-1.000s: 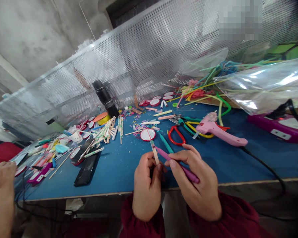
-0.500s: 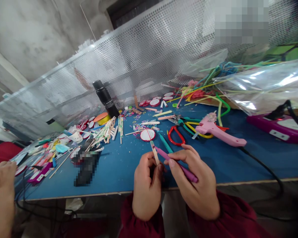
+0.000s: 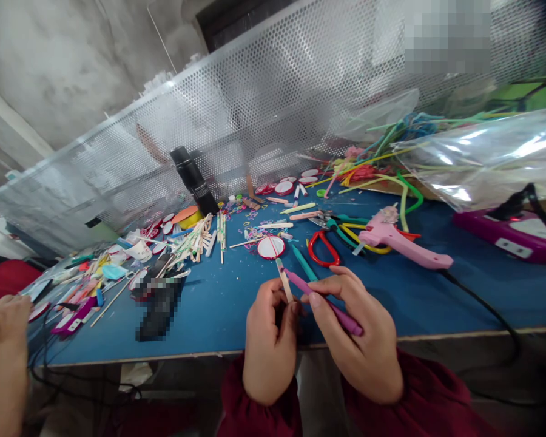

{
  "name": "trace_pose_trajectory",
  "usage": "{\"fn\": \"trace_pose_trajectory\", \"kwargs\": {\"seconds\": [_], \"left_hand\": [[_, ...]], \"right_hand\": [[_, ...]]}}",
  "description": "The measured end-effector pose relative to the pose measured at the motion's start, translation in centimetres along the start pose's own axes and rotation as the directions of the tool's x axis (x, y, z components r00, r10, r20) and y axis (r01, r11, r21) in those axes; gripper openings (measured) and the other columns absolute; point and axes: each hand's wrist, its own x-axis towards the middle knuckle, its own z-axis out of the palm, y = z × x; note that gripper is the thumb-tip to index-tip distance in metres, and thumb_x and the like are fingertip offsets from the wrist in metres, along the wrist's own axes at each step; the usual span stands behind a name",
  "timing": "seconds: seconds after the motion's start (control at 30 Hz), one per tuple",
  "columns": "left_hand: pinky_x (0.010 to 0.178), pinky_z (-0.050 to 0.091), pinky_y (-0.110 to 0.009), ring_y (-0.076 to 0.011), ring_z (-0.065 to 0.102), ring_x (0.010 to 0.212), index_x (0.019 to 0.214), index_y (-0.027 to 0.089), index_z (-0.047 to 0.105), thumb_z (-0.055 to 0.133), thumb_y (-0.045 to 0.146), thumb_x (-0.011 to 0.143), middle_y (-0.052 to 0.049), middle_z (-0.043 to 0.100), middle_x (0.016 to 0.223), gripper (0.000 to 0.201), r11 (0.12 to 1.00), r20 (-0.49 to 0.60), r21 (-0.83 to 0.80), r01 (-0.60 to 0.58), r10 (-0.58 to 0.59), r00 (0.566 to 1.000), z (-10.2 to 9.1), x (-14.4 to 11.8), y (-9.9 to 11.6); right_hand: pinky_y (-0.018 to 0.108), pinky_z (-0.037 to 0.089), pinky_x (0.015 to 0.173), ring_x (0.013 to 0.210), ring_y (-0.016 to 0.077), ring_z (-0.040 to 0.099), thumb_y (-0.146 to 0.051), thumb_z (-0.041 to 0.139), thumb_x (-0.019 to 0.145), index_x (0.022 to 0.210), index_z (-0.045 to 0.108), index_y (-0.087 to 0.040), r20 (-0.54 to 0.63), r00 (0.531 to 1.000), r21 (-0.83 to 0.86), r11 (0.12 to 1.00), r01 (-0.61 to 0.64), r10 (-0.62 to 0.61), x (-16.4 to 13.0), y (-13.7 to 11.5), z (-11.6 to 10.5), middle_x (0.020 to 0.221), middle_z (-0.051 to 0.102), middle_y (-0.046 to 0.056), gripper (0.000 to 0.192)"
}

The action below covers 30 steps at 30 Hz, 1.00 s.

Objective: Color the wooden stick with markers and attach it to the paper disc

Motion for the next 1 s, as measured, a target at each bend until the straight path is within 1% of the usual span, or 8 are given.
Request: {"fn": "trace_pose_trajectory", "kwargs": {"seconds": [0.2, 0.3, 0.5, 0.73, 0.9, 1.0], "left_hand": [[0.067, 0.046, -0.025, -0.0151, 0.060, 0.075, 0.123, 0.019, 0.060, 0.053, 0.040, 0.102, -0.004, 0.069, 0.090, 0.030, 1.000, 0.005, -0.001, 0.016, -0.016, 1.000, 0.10, -0.01, -0.03], [0.067, 0.046, -0.025, -0.0151, 0.060, 0.074, 0.121, 0.019, 0.060, 0.053, 0.041, 0.102, -0.005, 0.069, 0.091, 0.030, 1.000, 0.007, -0.013, 0.020, -0.020, 1.000, 0.13, 0.00, 0.01], [0.066, 0.046, -0.025, -0.0160, 0.061, 0.073, 0.120, 0.020, 0.061, 0.052, 0.042, 0.102, -0.004, 0.067, 0.086, 0.030, 1.000, 0.005, 0.006, 0.004, -0.004, 1.000, 0.10, 0.03, 0.24], [0.068, 0.046, -0.025, -0.0154, 0.061, 0.072, 0.119, 0.019, 0.061, 0.052, 0.040, 0.102, -0.004, 0.068, 0.086, 0.028, 0.999, 0.003, 0.033, -0.029, 0.029, 1.000, 0.00, 0.15, 0.28], [0.065, 0.044, -0.024, -0.0142, 0.057, 0.069, 0.117, 0.020, 0.061, 0.052, 0.040, 0.102, -0.002, 0.066, 0.082, 0.026, 0.999, 0.002, 0.025, -0.039, 0.039, 0.999, 0.01, 0.17, 0.26], [0.064, 0.043, -0.024, -0.0137, 0.055, 0.066, 0.115, 0.020, 0.061, 0.051, 0.041, 0.102, -0.001, 0.064, 0.079, 0.026, 0.999, -0.002, 0.022, -0.039, 0.039, 0.999, 0.07, 0.19, 0.25]], "right_hand": [[0.045, 0.045, 0.102, 0.077, 0.0175, 0.067, -0.017, 0.058, 0.094, 0.099, 0.062, -0.024, 0.000, 1.000, -0.010, 1.000, 0.007, -0.007, -0.03, -0.01, -0.01, 0.079, 0.070, -0.002, 0.010], [0.045, 0.045, 0.103, 0.078, 0.0180, 0.068, -0.017, 0.058, 0.095, 0.099, 0.062, -0.025, -0.001, 1.000, -0.017, 1.000, 0.012, -0.012, 0.04, 0.01, 0.01, 0.081, 0.071, -0.001, 0.010], [0.045, 0.047, 0.101, 0.078, 0.0194, 0.068, -0.018, 0.059, 0.094, 0.098, 0.063, -0.025, 0.003, 1.000, -0.014, 1.000, 0.007, -0.007, 0.15, 0.06, -0.03, 0.081, 0.072, -0.001, 0.009], [0.041, 0.050, 0.090, 0.083, 0.0219, 0.067, -0.019, 0.060, 0.094, 0.096, 0.064, -0.024, -0.006, 1.000, -0.003, 1.000, -0.008, 0.008, 0.10, 0.06, 0.00, 0.079, 0.071, 0.001, 0.007], [0.037, 0.051, 0.083, 0.076, 0.0188, 0.065, -0.020, 0.059, 0.095, 0.095, 0.064, -0.024, 0.005, 0.999, 0.023, 0.999, -0.032, 0.032, 0.12, 0.12, 0.03, 0.081, 0.070, 0.001, 0.006], [0.035, 0.052, 0.078, 0.078, 0.0197, 0.067, -0.021, 0.059, 0.095, 0.095, 0.064, -0.023, 0.013, 0.999, 0.029, 0.999, -0.043, 0.043, 0.12, 0.15, 0.01, 0.083, 0.070, 0.002, 0.006]]}}
